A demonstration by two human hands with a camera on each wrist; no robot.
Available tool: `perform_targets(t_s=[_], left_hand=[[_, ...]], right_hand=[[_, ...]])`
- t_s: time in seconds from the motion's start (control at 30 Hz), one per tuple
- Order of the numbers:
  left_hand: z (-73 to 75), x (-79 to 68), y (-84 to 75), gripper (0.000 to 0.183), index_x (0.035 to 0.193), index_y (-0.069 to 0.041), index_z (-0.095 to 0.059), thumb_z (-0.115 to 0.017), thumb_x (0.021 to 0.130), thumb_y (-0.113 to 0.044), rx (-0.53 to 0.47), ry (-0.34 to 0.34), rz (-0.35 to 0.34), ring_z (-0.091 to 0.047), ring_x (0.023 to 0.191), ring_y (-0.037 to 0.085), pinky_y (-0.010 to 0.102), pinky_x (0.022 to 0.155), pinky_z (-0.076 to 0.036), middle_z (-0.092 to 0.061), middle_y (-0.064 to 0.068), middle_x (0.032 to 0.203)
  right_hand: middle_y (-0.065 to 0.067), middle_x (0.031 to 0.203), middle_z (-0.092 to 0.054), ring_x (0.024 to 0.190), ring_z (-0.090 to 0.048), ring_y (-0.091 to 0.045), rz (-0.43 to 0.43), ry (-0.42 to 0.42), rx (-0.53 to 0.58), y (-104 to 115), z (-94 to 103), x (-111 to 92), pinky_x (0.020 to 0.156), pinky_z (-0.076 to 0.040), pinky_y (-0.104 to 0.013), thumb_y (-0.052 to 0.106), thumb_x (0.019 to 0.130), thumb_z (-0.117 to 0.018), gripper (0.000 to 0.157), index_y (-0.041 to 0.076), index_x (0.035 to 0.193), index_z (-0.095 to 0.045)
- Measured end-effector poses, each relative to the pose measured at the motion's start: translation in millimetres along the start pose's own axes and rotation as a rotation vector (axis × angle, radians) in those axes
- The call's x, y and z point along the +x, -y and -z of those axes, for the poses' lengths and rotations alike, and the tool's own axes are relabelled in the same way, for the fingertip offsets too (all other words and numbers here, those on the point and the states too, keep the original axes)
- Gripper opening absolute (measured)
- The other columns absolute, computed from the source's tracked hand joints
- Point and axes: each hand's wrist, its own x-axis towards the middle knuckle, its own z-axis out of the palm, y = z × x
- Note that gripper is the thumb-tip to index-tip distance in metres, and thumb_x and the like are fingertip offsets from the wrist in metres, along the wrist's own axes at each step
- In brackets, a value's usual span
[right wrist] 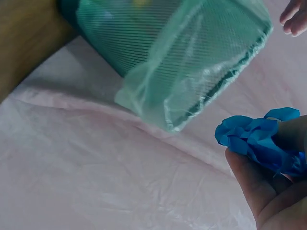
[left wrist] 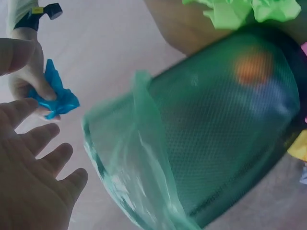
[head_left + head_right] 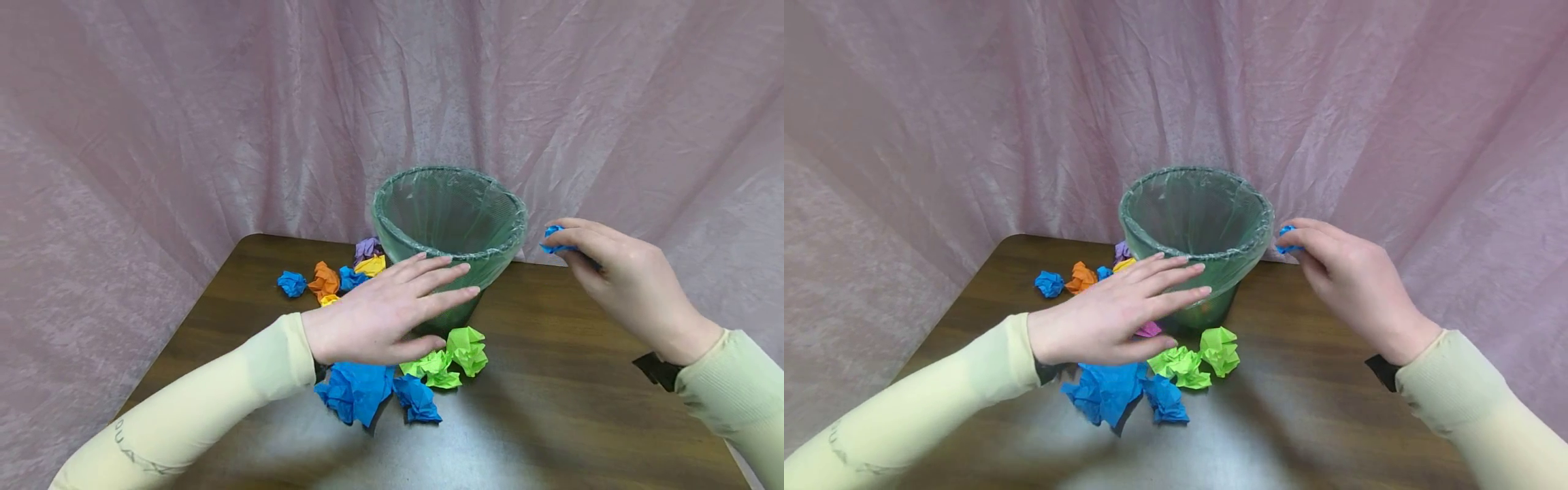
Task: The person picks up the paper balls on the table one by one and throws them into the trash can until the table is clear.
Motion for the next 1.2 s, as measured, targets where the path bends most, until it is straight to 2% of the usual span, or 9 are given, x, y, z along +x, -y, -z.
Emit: perform_targets(t_s=[0.07, 0.23, 0.37, 0.5, 0.7, 0.97, 1.2], left_hand=[[5.3, 1.2, 7.3, 0.071, 0.162, -0.018, -0.034, -0.06, 0.101, -0.042, -0.005, -0.015, 0.025, -0.015, 0.155, 0.022, 0.042, 0.125, -0.013, -0.024, 0.005, 0.168], [18.0, -0.3, 28.5, 0.073, 0.162, -0.017, -0.031, -0.063, 0.1, -0.039, -0.048, -0.067, 0.083, -0.015, 0.155, 0.021, 0.042, 0.125, -0.011, -0.022, 0.005, 0.169], [25.8, -5.0, 45.1, 0.076, 0.163, -0.017, -0.03, -0.065, 0.099, -0.037, -0.061, -0.08, 0.148, -0.017, 0.155, 0.023, 0.046, 0.124, -0.014, -0.022, 0.005, 0.169], [32.5, -9.8, 58.4, 0.077, 0.164, -0.018, -0.028, -0.065, 0.099, -0.038, -0.055, -0.062, 0.209, -0.019, 0.154, 0.026, 0.048, 0.124, -0.014, -0.021, 0.005, 0.169], [42.7, -12.0, 78.5, 0.077, 0.164, -0.018, -0.027, -0.065, 0.1, -0.037, -0.032, -0.035, 0.291, -0.02, 0.154, 0.027, 0.049, 0.124, -0.017, -0.021, 0.007, 0.169], [47.9, -18.7, 105.9, 0.078, 0.164, -0.022, -0.025, -0.065, 0.1, -0.038, -0.093, -0.017, 0.455, -0.02, 0.154, 0.027, 0.051, 0.122, -0.022, -0.018, 0.004, 0.169], [41.4, -30.5, 116.3, 0.079, 0.165, -0.024, -0.023, -0.063, 0.1, -0.041, -0.103, 0.015, 0.524, -0.02, 0.153, 0.029, 0.053, 0.121, -0.022, -0.018, 0.005, 0.169]], right_hand=[[-0.001, 0.113, -0.073, 0.107, -0.061, -0.003, -0.023, -0.007, 0.002, 0, -0.9, 10, 0.096, -0.039, -0.007, -0.013, 0.078, -0.08, 0.039, 0.01, 0.109, -0.075], [0.005, 0.113, -0.071, 0.1, -0.062, -0.008, -0.065, 0.007, 0.029, 0, -8.4, 39, 0.092, -0.04, -0.01, -0.007, 0.086, -0.077, 0.029, 0.012, 0.108, -0.074], [0.006, 0.116, -0.071, 0.1, -0.063, -0.01, -0.113, 0.065, 0.051, 2, -19.7, 65, 0.09, -0.045, -0.021, -0.004, 0.093, -0.07, 0.023, 0.013, 0.109, -0.073], [0.004, 0.12, -0.07, 0.103, -0.064, -0.014, -0.167, 0.154, 0.077, 3, -31.4, 89, 0.089, -0.049, -0.034, -0.003, 0.098, -0.061, 0.024, 0.013, 0.112, -0.072], [-0.003, 0.121, -0.067, 0.106, -0.063, -0.021, -0.251, 0.312, 0.105, 3, -48.2, 119, 0.092, -0.052, -0.043, 0.006, 0.103, -0.056, 0.02, 0.011, 0.12, -0.067], [-0.008, 0.128, -0.063, 0.108, -0.062, -0.024, -0.268, 0.48, 0.076, 0, -74.6, 144, 0.095, -0.051, -0.046, 0.014, 0.106, -0.054, 0.023, 0.008, 0.127, -0.059], [-0.01, 0.128, -0.06, 0.11, -0.06, -0.025, -0.265, 0.642, 0.002, -4, -86.3, 156, 0.098, -0.049, -0.047, 0.02, 0.107, -0.052, 0.032, 0.009, 0.138, -0.052]])
